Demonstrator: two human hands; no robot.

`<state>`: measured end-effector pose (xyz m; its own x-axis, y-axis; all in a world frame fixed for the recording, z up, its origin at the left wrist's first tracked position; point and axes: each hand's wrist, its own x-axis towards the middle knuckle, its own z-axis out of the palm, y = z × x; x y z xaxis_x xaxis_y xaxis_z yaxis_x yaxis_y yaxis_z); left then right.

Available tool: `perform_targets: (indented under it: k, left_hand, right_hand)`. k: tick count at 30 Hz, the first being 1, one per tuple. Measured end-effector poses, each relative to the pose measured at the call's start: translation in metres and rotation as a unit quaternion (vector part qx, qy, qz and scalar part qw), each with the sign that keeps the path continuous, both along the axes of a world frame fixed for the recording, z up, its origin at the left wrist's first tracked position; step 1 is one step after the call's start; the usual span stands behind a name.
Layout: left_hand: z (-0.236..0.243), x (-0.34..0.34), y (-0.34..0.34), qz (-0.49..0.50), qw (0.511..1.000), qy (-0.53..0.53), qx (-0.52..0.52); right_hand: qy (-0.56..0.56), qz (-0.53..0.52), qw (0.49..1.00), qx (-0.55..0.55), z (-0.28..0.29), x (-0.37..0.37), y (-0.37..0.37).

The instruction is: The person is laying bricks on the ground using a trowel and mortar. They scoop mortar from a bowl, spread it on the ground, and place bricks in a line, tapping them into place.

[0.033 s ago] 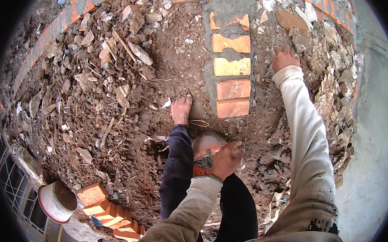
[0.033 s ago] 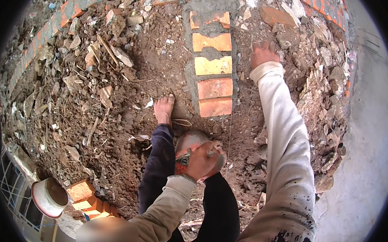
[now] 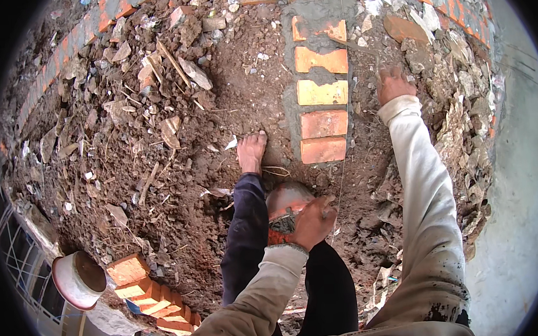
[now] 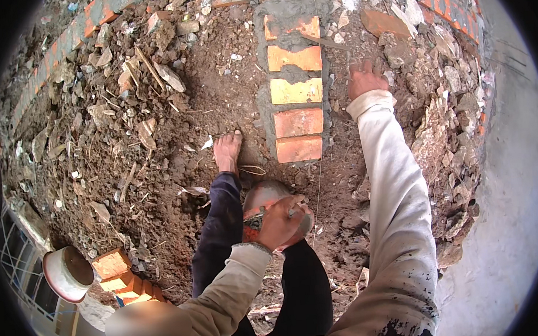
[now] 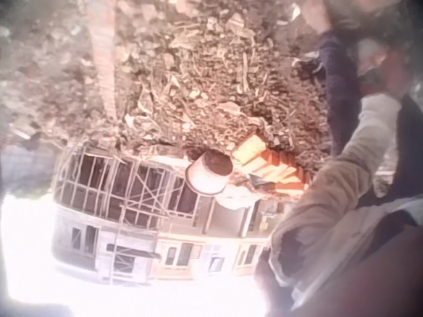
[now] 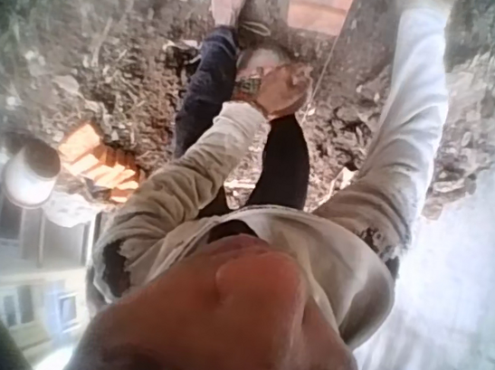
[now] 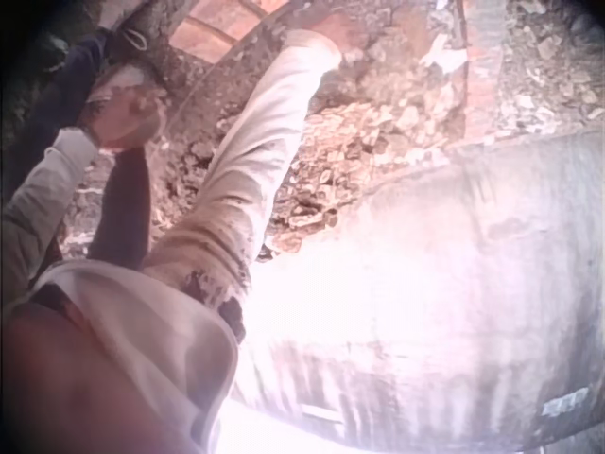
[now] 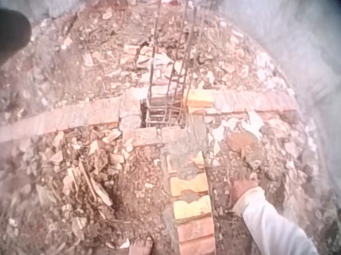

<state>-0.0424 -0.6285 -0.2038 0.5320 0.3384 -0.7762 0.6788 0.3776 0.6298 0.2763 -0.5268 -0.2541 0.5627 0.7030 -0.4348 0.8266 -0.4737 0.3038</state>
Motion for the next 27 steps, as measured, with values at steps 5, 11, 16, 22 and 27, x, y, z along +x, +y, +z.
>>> perform_targets:
  k: [5,11,16,22,27]
  left_hand:
    - [-0.007,-0.002,-0.004,0.029,0.998,-0.014,0.046]
    - [-0.006,-0.002,-0.005,0.046,0.999,-0.009,0.008]
    - [-0.001,0.002,0.002,0.049,0.999,-0.016,0.009]
    - [0.003,0.004,0.0,0.032,0.999,0.005,-0.012]
    - [-0.002,0.0,-0.002,0.037,0.998,-0.017,0.046]
  right_hand:
    - [-0.031,0.042,0.998,-0.02,-0.012,0.003,-0.012]
    - [-0.037,0.022,0.999,0.001,-0.009,0.003,-0.001]
    - [0.007,0.028,0.999,-0.02,-0.006,-0.007,-0.005]
    - [0.037,0.041,0.998,-0.009,-0.014,-0.023,0.009]
    - [0.042,0.061,0.996,0.053,-0.008,-0.034,0.014]
